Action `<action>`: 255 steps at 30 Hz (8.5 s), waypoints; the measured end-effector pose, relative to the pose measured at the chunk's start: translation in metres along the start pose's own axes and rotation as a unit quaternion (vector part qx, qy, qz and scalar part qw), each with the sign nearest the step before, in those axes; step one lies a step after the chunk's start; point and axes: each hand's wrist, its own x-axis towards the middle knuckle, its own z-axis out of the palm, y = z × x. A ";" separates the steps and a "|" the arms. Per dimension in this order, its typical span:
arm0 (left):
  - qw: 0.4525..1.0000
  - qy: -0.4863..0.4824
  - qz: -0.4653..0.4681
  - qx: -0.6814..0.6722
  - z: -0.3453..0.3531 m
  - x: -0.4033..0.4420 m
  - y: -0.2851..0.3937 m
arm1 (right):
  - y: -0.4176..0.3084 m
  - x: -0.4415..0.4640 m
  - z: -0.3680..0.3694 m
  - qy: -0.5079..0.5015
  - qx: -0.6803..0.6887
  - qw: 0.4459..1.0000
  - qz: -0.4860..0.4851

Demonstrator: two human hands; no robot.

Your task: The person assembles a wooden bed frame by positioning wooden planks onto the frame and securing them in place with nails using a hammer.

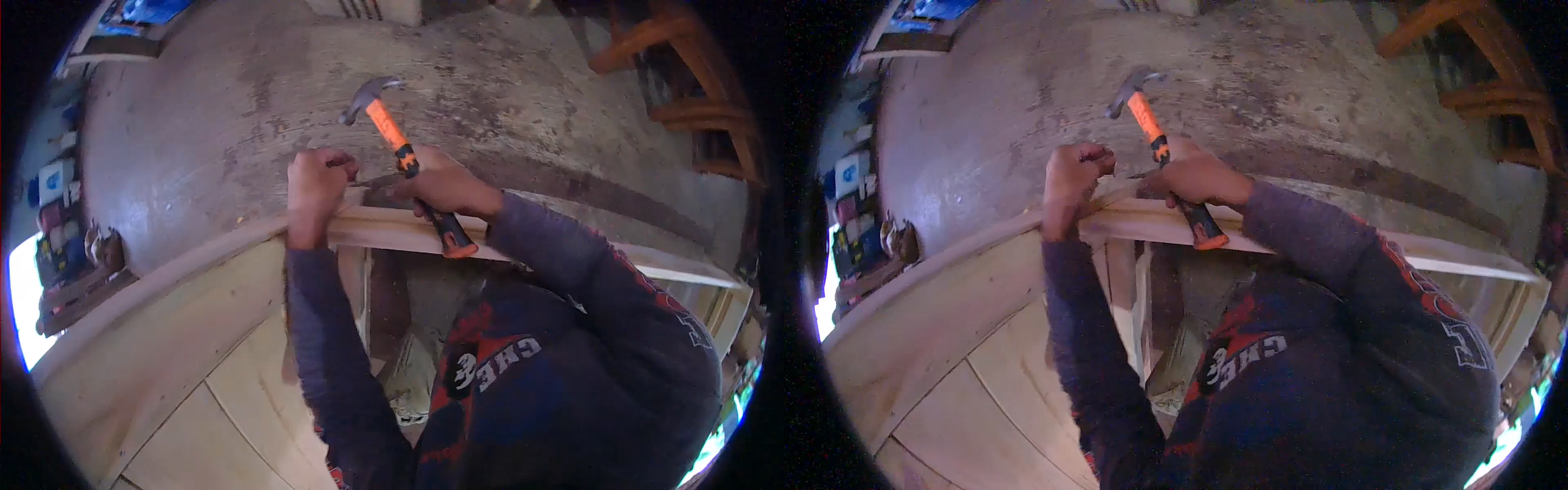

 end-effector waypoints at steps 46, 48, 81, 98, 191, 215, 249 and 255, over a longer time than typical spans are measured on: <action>0.879 -0.249 -0.018 0.406 0.055 0.044 -0.087 | -0.001 -0.013 -0.042 -0.128 -0.051 0.989 -0.054; 0.867 -0.275 -0.022 0.416 0.041 0.038 -0.063 | -0.001 -0.012 -0.042 -0.047 -0.050 0.994 -0.087; 0.879 -0.082 -0.152 0.445 0.072 0.032 -0.025 | -0.003 -0.033 -0.037 -0.001 0.065 0.998 -0.006; 0.910 -0.242 0.020 0.336 0.093 0.062 -0.154 | 0.038 -0.023 -0.038 0.057 -0.150 0.973 -0.168; 0.935 0.066 -0.222 -0.269 0.182 -0.291 -0.098 | -0.007 -0.011 -0.027 -0.226 -0.035 0.969 0.098; 0.946 0.251 -0.187 -0.084 0.139 -0.291 -0.068 | -0.103 0.112 0.036 -0.237 -0.822 0.320 -0.407; 0.950 0.181 0.236 0.095 0.072 -0.083 0.018 | -0.114 0.177 0.022 -0.211 -0.848 0.456 -0.170; 0.960 0.131 0.228 0.100 0.077 -0.081 0.012 | -0.121 0.173 0.021 -0.220 -0.836 0.460 -0.200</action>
